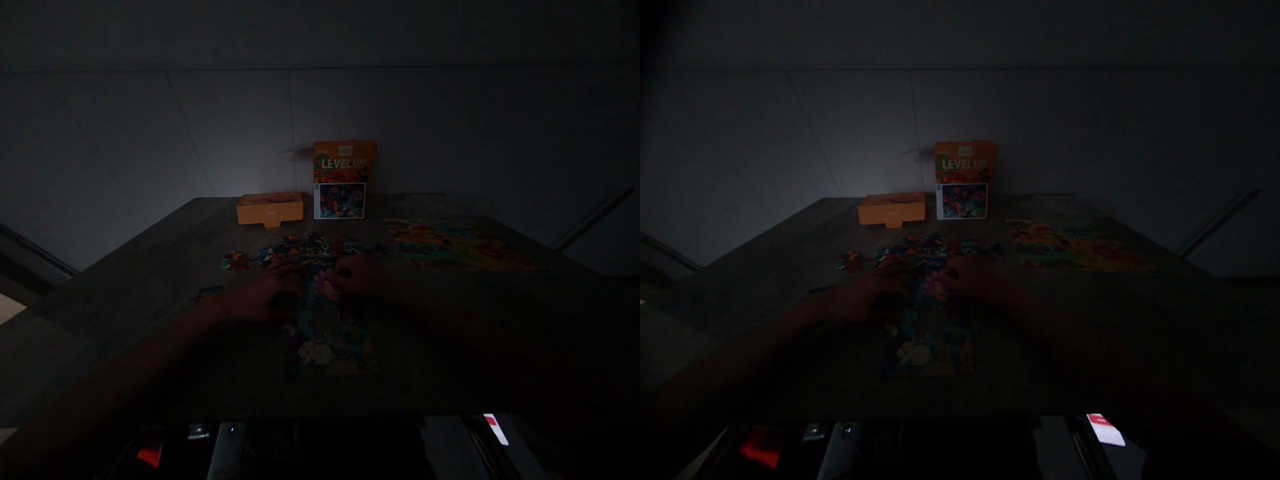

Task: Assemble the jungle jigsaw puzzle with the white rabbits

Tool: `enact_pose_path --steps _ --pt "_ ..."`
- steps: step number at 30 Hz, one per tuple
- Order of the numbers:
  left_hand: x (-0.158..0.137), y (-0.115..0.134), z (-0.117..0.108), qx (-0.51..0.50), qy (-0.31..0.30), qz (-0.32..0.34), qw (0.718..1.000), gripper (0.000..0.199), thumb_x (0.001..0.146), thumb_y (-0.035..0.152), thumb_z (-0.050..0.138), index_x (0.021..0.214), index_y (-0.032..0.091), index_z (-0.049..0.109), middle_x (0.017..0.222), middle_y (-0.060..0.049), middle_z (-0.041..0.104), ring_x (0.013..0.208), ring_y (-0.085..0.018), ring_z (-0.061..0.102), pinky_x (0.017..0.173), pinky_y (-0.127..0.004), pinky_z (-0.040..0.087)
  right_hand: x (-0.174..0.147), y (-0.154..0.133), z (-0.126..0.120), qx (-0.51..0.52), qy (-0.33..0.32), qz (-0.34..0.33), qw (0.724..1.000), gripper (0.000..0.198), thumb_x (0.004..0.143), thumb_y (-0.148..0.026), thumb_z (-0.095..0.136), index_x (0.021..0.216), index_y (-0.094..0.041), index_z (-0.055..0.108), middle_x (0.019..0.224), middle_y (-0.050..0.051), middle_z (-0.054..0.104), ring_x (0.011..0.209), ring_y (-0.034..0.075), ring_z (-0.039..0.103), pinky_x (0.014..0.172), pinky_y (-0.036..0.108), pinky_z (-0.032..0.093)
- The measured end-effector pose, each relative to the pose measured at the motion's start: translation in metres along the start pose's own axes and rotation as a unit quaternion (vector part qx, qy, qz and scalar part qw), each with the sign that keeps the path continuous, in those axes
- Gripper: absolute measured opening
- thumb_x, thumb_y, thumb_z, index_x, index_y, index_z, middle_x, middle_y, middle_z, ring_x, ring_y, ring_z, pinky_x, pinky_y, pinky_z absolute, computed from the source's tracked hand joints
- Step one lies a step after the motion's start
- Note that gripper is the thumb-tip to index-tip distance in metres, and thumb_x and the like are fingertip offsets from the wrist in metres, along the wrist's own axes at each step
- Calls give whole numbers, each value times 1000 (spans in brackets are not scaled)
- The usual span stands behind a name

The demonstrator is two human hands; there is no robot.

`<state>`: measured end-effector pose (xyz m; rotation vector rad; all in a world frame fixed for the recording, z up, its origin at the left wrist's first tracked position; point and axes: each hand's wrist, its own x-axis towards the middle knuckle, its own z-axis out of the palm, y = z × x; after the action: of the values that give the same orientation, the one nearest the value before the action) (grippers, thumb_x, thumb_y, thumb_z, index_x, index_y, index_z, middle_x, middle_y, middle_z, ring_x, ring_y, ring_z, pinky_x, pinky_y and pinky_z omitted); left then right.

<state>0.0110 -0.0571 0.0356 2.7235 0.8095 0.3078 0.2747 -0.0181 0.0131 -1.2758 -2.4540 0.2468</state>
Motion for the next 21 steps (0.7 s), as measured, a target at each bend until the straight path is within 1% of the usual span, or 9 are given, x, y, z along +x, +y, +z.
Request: enact_pose_path --steps 2,4,7,10,15,18,21 --pt "0 0 1 -3 8 -8 1000 22 78 34 77 96 24 70 136 -7 50 130 -31 41 110 -48 33 1 0 1 -2 -14 -12 1000 24 84 -35 60 74 -16 68 66 3 63 59 12 49 57 25 25" --pt "1 -2 3 -8 14 -11 1000 24 78 35 77 97 24 69 134 -7 52 128 -30 42 109 -47 34 1 -1 2 -3 -23 -20 1000 20 83 -33 61 76 -15 68 67 3 64 59 12 50 58 24 27" --pt "1 -5 6 -22 13 -7 1000 29 79 37 76 103 24 67 131 -8 53 127 -28 44 109 -45 35 2 -1 3 -4 -29 -25 999 21 84 -33 60 78 -15 68 69 3 64 61 12 51 60 24 28" --pt "1 -8 8 -24 6 -9 1000 28 80 35 75 104 25 66 131 -7 52 129 -29 43 109 -46 34 2 0 4 -10 -37 -27 999 23 87 -34 57 80 -15 68 71 4 65 62 13 52 59 25 27" --pt "1 -7 8 -18 7 -12 1000 23 79 32 76 101 26 69 130 -6 53 130 -28 42 111 -46 31 1 -1 4 -14 -42 -21 999 21 86 -32 58 81 -15 68 73 4 67 65 14 54 60 24 28" --pt "1 -6 8 -18 3 -16 1000 19 80 31 75 97 24 69 130 -7 53 129 -29 43 110 -46 34 1 -1 5 -4 -43 -16 999 20 86 -32 58 82 -15 69 74 4 67 65 13 55 59 24 28" --pt "1 -6 8 -20 5 -16 1000 12 81 28 75 90 23 70 133 -7 52 130 -28 42 110 -46 33 2 2 7 -1 -37 -19 999 20 86 -32 59 82 -16 69 75 4 67 65 13 55 59 24 28"
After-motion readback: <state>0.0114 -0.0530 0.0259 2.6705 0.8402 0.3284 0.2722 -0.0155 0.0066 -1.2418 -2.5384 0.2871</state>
